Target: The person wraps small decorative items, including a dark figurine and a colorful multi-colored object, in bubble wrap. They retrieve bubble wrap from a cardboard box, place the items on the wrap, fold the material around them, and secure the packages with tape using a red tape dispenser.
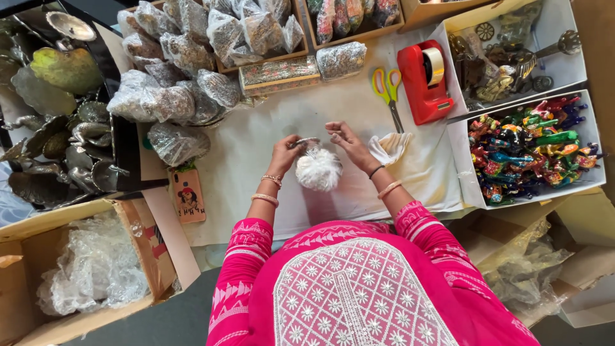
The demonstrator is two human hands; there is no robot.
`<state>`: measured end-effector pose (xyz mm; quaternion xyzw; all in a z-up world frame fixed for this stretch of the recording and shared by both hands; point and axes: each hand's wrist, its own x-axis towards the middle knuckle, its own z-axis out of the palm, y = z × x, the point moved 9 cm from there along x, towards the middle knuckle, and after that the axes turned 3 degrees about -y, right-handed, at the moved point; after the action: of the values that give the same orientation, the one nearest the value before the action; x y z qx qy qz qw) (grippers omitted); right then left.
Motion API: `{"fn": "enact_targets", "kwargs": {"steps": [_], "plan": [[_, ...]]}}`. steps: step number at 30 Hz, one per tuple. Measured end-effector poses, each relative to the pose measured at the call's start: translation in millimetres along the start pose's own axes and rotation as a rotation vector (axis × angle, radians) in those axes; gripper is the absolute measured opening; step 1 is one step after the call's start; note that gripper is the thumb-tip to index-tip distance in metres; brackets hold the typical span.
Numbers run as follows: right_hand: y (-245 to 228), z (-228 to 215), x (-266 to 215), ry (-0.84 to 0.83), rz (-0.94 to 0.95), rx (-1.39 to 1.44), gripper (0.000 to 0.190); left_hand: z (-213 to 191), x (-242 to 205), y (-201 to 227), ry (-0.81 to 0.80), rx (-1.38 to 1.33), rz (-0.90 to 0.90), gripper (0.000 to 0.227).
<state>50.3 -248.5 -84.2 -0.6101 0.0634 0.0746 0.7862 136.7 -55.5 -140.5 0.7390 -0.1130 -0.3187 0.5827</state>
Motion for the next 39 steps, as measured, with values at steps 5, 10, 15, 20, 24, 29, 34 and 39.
{"fn": "enact_targets", "kwargs": {"steps": [5, 10, 15, 20, 24, 29, 34, 39], "plan": [[-25, -7, -22, 0.003, -0.040, -0.010, 0.041, -14, 0, -42, 0.086, -0.127, -0.045, 0.018], [-41, 17, -29, -0.082, -0.043, 0.011, 0.054, -6, -15, -61, 0.122, -0.535, -0.098, 0.012], [-2, 33, -10, -0.071, 0.002, 0.023, 0.053, 2, -43, -29, 0.292, -0.786, -0.383, 0.019], [42, 51, 7, -0.041, 0.007, -0.109, 0.061, 0, -32, -81, 0.330, -0.714, -0.325, 0.016], [54, 62, 14, 0.007, 0.019, -0.168, 0.069, 0, -44, -46, 0.364, -0.693, -0.375, 0.015], [48, 62, 22, 0.045, -0.002, -0.298, 0.068, 4, -33, -95, 0.384, -0.727, -0.295, 0.013], [15, 65, 21, -0.002, -0.100, -0.419, 0.066, -9, -50, -65, 0.458, -0.799, -0.290, 0.014], [-5, 59, -2, -0.095, -0.303, -1.228, 0.055, -53, -55, -68, 0.567, -0.943, -0.118, 0.015]]}}
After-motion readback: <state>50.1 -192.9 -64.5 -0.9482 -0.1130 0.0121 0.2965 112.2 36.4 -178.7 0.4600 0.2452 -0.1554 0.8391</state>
